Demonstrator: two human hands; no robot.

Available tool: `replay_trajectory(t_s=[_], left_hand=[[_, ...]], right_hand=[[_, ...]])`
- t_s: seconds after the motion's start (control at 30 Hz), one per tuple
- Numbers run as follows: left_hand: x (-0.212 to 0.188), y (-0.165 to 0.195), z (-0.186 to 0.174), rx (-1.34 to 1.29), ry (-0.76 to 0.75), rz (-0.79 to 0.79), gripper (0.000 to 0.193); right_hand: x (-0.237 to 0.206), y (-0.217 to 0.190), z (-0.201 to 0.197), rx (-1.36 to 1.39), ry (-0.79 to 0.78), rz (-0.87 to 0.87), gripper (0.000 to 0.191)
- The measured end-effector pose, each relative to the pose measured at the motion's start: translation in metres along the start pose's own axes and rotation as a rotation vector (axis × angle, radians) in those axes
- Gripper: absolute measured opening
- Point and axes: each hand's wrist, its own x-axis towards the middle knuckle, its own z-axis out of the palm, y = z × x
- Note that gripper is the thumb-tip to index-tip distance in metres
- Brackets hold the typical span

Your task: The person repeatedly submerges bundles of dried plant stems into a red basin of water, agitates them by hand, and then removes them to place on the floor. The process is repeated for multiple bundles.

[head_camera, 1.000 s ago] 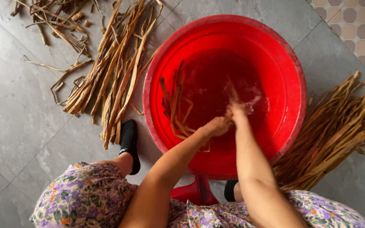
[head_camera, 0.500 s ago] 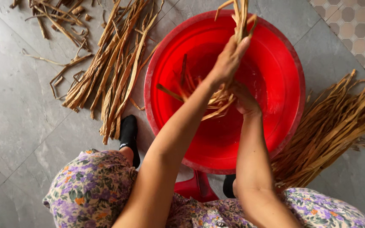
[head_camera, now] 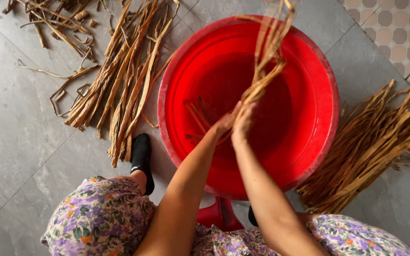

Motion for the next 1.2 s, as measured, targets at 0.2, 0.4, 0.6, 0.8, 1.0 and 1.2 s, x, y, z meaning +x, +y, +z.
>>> replay_trajectory(t_s=[0.2,0.4,0.6,0.8,1.0,1.2], left_hand=[[-0.011,0.007,0.010,-0.484,0.034,-0.030,0.079],[-0.017,-0.007,0.032,-0.347,-0.099,-0.134,0.071],[0.002,0.008,0.005,-0.518,0.116,0.030,0.064],[0.002,0.008,-0.006,-0.334,0.029,-0.052,0.058],[-0.015,0.008,-0.051,-0.592,0.207,0.060,0.105],[-0.029,-0.010,0.006,-0.013,-0.034,0.104,0.119]], right_hand=[[-0.023,-0.034,0.020,-0.449,-0.248,-0.352,0.081],[0.036,-0.023,-0.016,-0.574,-0.090,-0.025,0.071],[-0.006,0.003,0.022,-0.743,-0.292,-0.105,0.061],[0.030,-0.046,-0.028,-0.770,-0.066,-0.374,0.051],[0.062,-0.019,-0.104,-0.106,0.368,0.212,0.093],[0.019,0.005,-0.041,0.035,-0.213,0.238,0.080]])
